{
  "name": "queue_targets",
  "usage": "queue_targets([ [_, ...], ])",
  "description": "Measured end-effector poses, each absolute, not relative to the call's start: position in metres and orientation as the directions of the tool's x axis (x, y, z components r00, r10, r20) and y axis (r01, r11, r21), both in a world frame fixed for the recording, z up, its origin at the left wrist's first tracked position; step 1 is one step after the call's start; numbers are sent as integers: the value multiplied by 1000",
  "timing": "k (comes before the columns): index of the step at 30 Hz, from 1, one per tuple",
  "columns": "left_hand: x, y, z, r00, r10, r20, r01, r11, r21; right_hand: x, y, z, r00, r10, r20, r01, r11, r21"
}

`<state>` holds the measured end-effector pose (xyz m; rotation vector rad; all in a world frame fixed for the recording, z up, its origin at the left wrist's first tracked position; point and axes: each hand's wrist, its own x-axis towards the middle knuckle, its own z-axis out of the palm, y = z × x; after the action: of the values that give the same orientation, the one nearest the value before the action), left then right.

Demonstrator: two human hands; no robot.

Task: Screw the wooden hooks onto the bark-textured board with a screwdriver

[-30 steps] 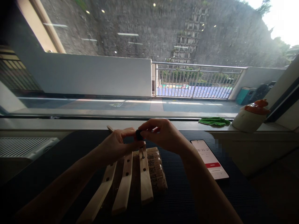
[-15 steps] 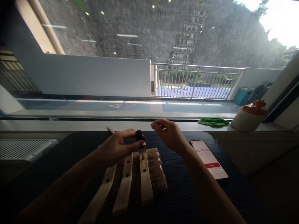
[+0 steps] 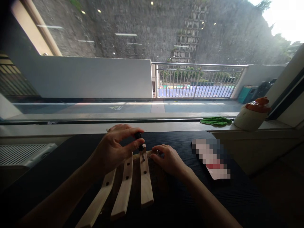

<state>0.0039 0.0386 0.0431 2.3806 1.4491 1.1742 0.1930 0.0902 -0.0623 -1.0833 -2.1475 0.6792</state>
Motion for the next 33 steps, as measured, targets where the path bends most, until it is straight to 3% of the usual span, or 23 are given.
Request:
queue_targets([
  [7,2,38,44,225,846,484,644,-502,577,191,86,-61,-435,841,323,523,527,-670],
  [17,5,39,40,179,812,555,658,-518,546,191,86,-60,-439,842,314,523,524,-673],
  [24,9,33,40,47,857,513,676,-405,615,194,86,-58,-456,846,277,535,509,-674],
  [33,6,35,44,84,850,519,672,-433,601,185,74,-47,-419,797,435,386,590,-709],
])
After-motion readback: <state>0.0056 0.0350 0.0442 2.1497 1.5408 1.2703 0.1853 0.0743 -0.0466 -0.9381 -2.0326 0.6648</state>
